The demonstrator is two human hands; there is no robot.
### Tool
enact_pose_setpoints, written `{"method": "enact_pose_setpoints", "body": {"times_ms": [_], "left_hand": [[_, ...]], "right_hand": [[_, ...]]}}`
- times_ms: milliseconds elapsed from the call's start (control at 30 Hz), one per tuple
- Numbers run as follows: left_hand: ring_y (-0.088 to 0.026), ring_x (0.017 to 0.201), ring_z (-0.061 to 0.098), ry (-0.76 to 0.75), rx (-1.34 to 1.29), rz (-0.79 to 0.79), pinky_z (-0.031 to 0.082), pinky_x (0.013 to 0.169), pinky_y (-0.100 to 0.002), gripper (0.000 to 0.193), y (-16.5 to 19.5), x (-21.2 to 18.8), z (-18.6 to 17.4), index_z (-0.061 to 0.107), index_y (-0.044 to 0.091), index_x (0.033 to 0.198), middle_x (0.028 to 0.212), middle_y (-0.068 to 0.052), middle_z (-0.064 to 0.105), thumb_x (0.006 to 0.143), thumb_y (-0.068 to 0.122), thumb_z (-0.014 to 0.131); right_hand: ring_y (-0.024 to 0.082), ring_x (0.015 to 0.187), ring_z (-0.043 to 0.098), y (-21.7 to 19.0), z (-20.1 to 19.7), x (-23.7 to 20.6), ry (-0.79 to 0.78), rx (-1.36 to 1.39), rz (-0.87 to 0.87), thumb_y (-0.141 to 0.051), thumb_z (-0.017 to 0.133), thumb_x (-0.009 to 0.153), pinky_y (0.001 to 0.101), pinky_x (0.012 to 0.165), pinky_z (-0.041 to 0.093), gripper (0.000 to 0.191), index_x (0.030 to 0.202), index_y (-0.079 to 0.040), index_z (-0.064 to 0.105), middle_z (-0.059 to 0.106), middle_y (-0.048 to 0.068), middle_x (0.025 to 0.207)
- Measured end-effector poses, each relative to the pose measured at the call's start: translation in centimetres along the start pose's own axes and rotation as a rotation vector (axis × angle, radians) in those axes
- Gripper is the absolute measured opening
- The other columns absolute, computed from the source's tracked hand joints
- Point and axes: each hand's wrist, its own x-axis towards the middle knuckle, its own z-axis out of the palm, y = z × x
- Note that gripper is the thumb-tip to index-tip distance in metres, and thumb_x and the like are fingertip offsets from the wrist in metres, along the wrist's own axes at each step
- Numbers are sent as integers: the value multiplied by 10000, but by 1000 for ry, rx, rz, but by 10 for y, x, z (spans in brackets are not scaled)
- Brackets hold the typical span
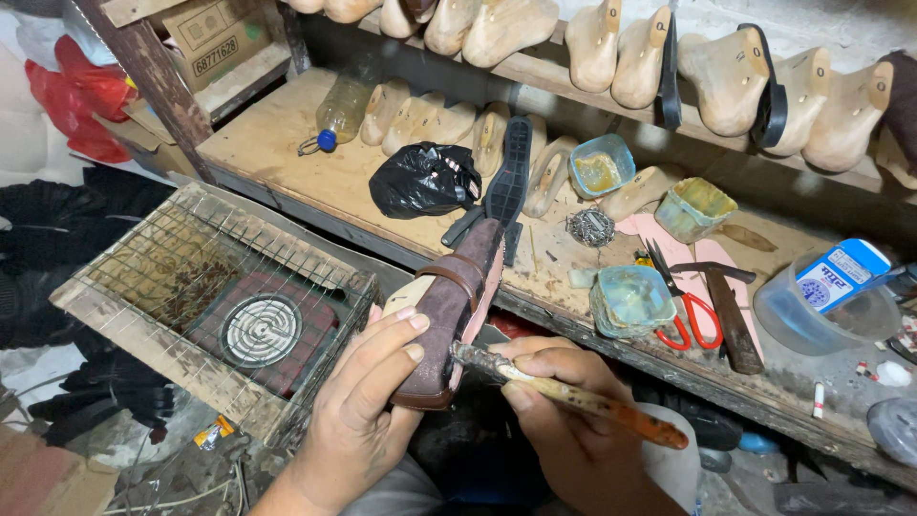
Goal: The person applies a viscous substance to the edges of a brown shoe upper using a brush, then places the upper on a shelf. The person then applies the same substance to the bottom of a black shoe sole and places it on the shelf. The person repeats the application on another black sole.
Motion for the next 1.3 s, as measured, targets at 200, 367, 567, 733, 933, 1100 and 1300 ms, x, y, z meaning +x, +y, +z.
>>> {"method": "enact_pose_setpoints", "body": {"times_ms": [200, 367, 567, 733, 933, 1100, 1300], "left_hand": [[-405, 1281, 639, 20, -2, 7, 434, 1191, -574, 511, 2, 2, 0, 537, 80, 1260, 1347, -176, 624, 822, -35, 772], [-403, 1278, 642, 21, -10, -7, 432, 1191, -572, 515, 3, 3, 0, 538, 76, 1262, 1358, -180, 617, 818, -34, 774], [-400, 1273, 642, 15, -11, -13, 442, 1187, -543, 571, 5, 4, -2, 521, 70, 1299, 1365, -184, 609, 800, -36, 777], [-391, 1280, 643, 8, -20, -25, 447, 1181, -527, 612, 6, 4, -1, 513, 70, 1324, 1371, -184, 612, 790, -30, 794], [-395, 1278, 641, -6, 2, -30, 448, 1183, -541, 625, 6, 4, 0, 517, 72, 1316, 1371, -181, 615, 764, -49, 785], [-402, 1272, 639, -18, 6, -33, 444, 1178, -555, 641, 5, 4, -1, 518, 64, 1313, 1369, -189, 611, 739, -61, 773], [-378, 1277, 643, -16, -20, -65, 453, 1168, -536, 643, 7, 5, -1, 522, 64, 1316, 1377, -178, 614, 748, -30, 810]], "right_hand": [[239, 1136, 707, -5, 1, 1, -22, 6, -15, 79, 645, 966, 351, 1008, 578, 293, 1216, -46, 556, 696, 218, 1229], [247, 1096, 721, -11, 1, 0, -35, -91, 48, 71, 684, 917, 354, 964, 586, 292, 1167, -43, 584, 710, 232, 1221], [232, 1103, 729, -16, 0, -1, -78, -108, -1, 54, 705, 914, 347, 964, 599, 267, 1138, -39, 594, 706, 206, 1224], [224, 1124, 717, -14, -6, 2, -95, -99, -10, 62, 710, 900, 338, 966, 588, 256, 1110, -31, 595, 697, 202, 1229], [206, 1091, 709, -8, -7, 5, -67, -121, 19, 81, 681, 912, 314, 942, 576, 251, 1123, -28, 599, 700, 207, 1231], [211, 1137, 699, -10, -7, 4, -109, -127, 2, 79, 665, 928, 311, 958, 581, 272, 1153, -42, 573, 684, 208, 1273], [203, 1082, 713, -14, -6, 1, -115, -69, 74, 79, 683, 914, 317, 920, 590, 280, 1148, -44, 588, 692, 208, 1289]]}}
